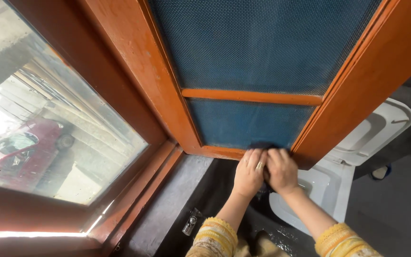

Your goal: The person wipes a window screen and then the glass pane and frame with a black cloth. The person moves from the screen to the glass, wiping multiple sections of the frame and sill.

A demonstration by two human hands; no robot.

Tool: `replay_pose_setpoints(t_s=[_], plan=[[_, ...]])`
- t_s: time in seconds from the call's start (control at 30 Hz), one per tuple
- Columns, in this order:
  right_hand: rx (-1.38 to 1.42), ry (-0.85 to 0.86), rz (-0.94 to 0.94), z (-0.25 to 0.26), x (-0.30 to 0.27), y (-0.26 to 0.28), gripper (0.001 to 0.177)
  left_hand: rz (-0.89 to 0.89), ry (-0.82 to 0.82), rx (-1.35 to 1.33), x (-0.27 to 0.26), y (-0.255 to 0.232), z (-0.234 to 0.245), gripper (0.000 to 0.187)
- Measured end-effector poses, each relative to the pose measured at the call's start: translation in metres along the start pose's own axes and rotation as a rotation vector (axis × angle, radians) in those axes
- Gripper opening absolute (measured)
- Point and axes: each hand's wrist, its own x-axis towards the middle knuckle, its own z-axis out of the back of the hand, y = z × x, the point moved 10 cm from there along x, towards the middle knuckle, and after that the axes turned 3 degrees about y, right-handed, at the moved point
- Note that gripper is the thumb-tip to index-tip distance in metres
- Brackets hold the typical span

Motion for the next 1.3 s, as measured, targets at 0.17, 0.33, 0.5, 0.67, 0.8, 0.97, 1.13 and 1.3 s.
replay_pose_setpoints(t_s=[0.17, 0.33, 0.5, 0.67, 0.8, 0.97, 1.13, 1.3], plan=[[-0.038, 0.006, 0.04, -0.014, -0.01, -0.005, 0.014, -0.006, 0.031, -0.015, -0.007, -0.003, -0.002, 0.037], [0.008, 0.021, 0.064, -0.01, -0.019, -0.01, 0.012, 0.048, 0.058, -0.031, 0.004, -0.019, 0.012, 0.039], [-0.046, -0.242, 0.073, 0.071, 0.011, -0.023, 0.013, -0.067, -0.176, -0.192, 0.09, -0.058, 0.073, 0.042], [-0.245, -0.417, 0.136, 0.151, 0.049, -0.034, 0.009, -0.154, -0.287, -0.224, 0.153, -0.085, 0.094, 0.044], [-0.189, -0.442, 0.172, 0.131, 0.047, -0.045, 0.005, -0.102, -0.245, -0.195, 0.14, -0.075, 0.066, 0.039], [-0.134, -0.17, 0.011, 0.034, -0.033, -0.054, 0.014, -0.094, -0.113, -0.047, 0.05, -0.054, 0.007, 0.041], [-0.083, -0.071, 0.001, -0.019, -0.088, -0.057, 0.014, -0.115, 0.025, -0.1, -0.004, -0.046, -0.023, 0.042], [-0.132, -0.043, -0.037, -0.028, -0.095, -0.064, 0.012, -0.099, 0.102, -0.156, -0.001, -0.049, -0.029, 0.044]])
